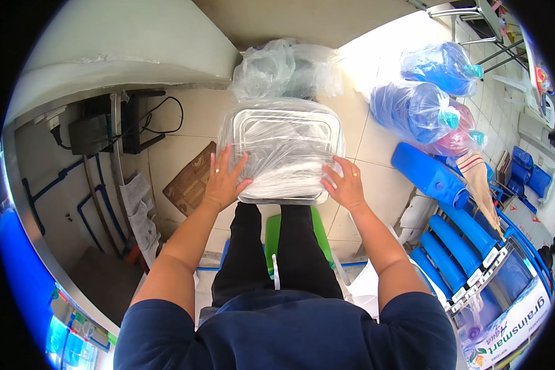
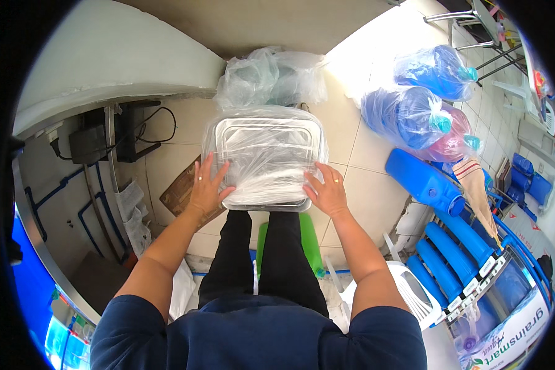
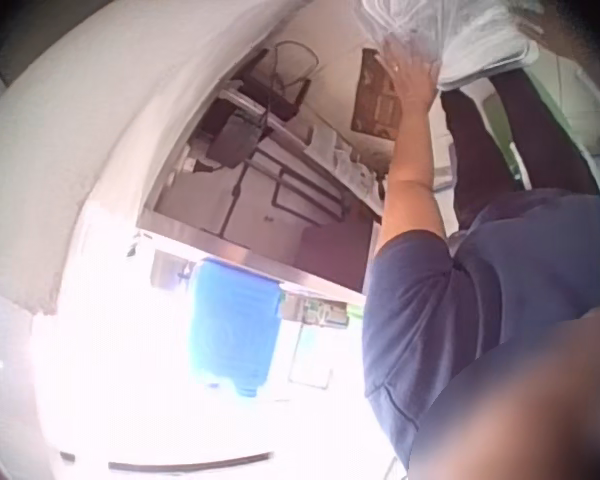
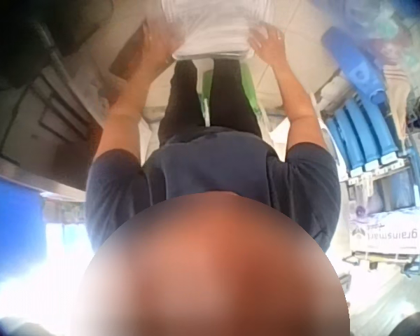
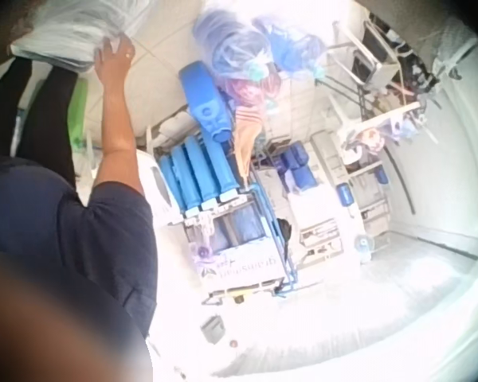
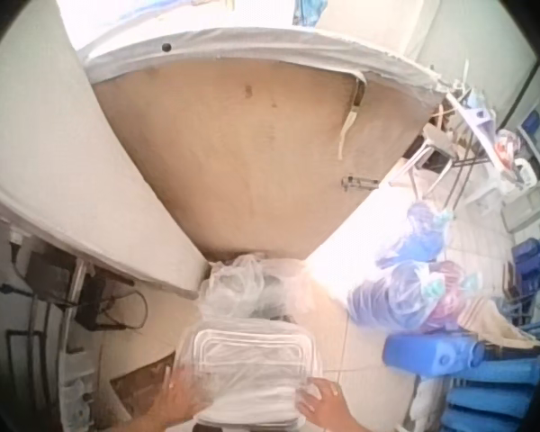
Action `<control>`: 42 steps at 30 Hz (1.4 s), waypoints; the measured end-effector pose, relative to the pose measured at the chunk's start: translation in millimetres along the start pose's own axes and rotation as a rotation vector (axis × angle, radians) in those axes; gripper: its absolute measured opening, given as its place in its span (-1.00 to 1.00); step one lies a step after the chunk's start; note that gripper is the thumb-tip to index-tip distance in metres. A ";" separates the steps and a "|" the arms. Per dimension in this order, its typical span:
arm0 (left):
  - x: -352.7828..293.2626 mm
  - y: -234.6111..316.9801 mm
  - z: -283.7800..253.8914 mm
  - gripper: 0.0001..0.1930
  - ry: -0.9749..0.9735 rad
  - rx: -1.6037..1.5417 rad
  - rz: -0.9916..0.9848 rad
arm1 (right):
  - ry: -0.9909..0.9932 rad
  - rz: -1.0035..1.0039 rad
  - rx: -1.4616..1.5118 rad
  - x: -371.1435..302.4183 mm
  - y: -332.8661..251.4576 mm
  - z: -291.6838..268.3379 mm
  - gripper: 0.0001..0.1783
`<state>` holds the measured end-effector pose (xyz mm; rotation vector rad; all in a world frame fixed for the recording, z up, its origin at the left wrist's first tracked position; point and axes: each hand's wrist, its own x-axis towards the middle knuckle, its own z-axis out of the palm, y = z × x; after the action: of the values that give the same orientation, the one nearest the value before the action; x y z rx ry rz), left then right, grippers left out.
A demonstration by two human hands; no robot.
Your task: The person wipes a blue plastic container with a cloth, then applies green tape around the lid and base. They use a heat gun to warm the taped areas, then place the container into a clear plastic bag and tie it closed.
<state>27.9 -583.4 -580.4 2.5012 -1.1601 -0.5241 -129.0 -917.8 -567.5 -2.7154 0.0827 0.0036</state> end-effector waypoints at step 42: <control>-400.4 -71.3 -466.4 0.05 1.850 0.032 -0.987 | 0.224 -1.286 0.491 341.2 -760.2 -304.1 -0.54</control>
<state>48.6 -161.6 -128.0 1.9762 0.7412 1.3683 253.2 -371.4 17.6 -1.8363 -1.3623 -0.5906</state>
